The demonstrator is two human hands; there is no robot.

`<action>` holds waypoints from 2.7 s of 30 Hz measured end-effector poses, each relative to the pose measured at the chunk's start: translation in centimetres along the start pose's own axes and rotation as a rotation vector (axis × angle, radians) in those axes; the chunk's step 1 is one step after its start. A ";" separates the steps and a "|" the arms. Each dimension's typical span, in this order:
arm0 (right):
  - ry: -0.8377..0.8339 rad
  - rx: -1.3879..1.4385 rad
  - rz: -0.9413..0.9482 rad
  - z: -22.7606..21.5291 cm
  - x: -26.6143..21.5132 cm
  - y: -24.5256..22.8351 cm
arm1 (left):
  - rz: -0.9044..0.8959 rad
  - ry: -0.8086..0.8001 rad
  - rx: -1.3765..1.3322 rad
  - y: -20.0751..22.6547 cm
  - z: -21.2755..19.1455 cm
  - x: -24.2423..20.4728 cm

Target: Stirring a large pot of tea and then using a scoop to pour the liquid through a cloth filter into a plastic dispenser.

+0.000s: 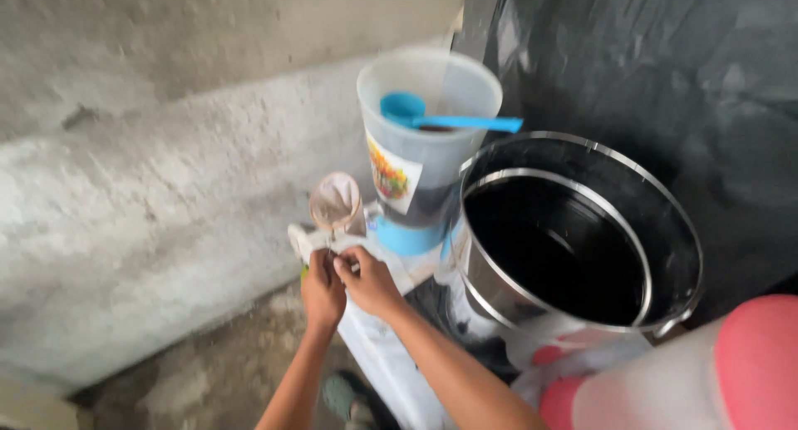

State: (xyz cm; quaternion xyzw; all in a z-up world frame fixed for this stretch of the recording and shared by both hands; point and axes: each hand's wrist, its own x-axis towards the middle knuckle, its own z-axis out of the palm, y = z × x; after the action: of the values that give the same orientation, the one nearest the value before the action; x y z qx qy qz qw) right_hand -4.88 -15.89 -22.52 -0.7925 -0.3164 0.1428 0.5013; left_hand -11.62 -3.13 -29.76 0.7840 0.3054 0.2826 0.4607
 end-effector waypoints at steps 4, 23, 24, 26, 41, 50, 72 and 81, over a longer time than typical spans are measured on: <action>-0.051 0.014 0.131 1.6 -0.4 2.8 | -0.082 -0.036 -0.006 2.0 -0.6 -2.6; -0.060 0.503 0.668 1.4 -3.8 7.0 | -0.381 -0.184 -0.129 -4.5 6.4 -5.6; -0.074 0.494 0.669 1.3 -3.8 6.9 | -0.401 -0.190 -0.101 -4.5 6.5 -5.5; -0.073 0.506 0.683 1.4 -4.0 8.0 | -0.406 -0.213 -0.059 -5.6 6.7 -5.0; -0.249 0.625 0.807 2.6 -4.7 9.3 | -0.340 -0.185 0.135 -14.4 8.6 -1.8; -0.294 0.633 0.922 2.9 -4.2 9.6 | -0.463 -0.152 0.234 -15.6 9.2 -1.8; -0.140 0.473 0.822 3.8 -2.8 9.0 | -0.214 0.086 0.066 -13.5 4.9 -7.0; 0.035 0.354 0.330 3.1 -0.3 5.2 | -0.013 0.003 -0.251 3.1 0.5 -3.4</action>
State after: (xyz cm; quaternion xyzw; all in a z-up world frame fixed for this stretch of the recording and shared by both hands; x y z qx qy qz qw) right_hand -4.91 -15.46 -28.50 -0.7356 -0.1437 0.2623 0.6078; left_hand -12.82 -7.09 -27.75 0.7178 0.2736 0.3168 0.5564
